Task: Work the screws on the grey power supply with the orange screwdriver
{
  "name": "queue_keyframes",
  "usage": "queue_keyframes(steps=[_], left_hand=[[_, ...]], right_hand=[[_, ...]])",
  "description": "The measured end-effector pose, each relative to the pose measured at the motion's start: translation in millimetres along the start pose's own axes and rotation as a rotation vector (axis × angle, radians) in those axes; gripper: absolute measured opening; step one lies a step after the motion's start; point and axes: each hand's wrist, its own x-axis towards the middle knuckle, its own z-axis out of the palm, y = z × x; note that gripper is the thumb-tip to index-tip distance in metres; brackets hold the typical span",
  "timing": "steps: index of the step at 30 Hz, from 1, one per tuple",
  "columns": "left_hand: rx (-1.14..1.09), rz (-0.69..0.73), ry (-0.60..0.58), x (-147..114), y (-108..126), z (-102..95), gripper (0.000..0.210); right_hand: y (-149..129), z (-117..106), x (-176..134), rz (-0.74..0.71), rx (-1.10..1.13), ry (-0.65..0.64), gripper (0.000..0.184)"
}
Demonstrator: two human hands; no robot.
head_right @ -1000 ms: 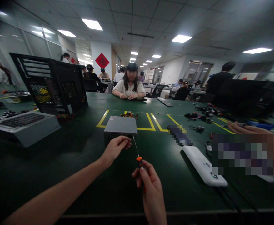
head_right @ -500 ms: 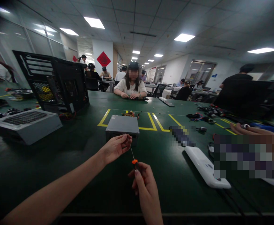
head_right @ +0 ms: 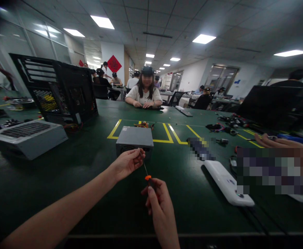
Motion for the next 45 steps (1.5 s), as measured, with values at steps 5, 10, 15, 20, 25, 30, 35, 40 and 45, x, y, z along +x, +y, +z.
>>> queue_keyframes(steps=[5, 10, 15, 20, 25, 30, 35, 40, 45], left_hand=[[0.042, -0.009, 0.006, 1.5, -3.0, -1.8, 0.013], [0.055, 0.004, 0.026, 5.5, -8.5, -5.9, 0.012], [0.076, 0.011, 0.045, 5.7, -10.9, -6.2, 0.015], [0.097, 0.005, 0.05, 9.0, -14.2, -10.5, 0.02], [0.156, -0.047, 0.041, 11.6, -20.2, -13.6, 0.018], [0.203, -0.056, -0.007, 8.0, -23.1, -10.1, 0.02], [0.237, -0.057, -0.036, 5.8, -23.8, -8.1, 0.025], [0.26, -0.064, -0.055, 4.8, -23.9, -8.0, 0.029], [0.263, -0.075, -0.057, 3.7, -22.6, -6.8, 0.03]], right_hand=[[1.6, -0.7, -0.8, 0.01, -0.021, -0.006, 0.037], [0.1, 2.1, 0.5, 0.017, -0.021, -0.013, 0.037], [-0.9, 3.8, 1.4, 0.01, -0.025, 0.01, 0.04], [2.8, 1.5, 0.5, -0.006, -0.04, 0.072, 0.041], [8.3, -0.8, 2.7, -0.029, -0.067, 0.126, 0.043], [14.1, -2.4, 6.5, -0.036, -0.1, 0.099, 0.046], [13.3, -2.8, 6.7, -0.016, -0.068, 0.106, 0.051], [8.7, -0.9, 6.1, -0.011, -0.042, 0.12, 0.051], [11.0, -0.1, 8.0, -0.018, -0.076, 0.101, 0.049]])
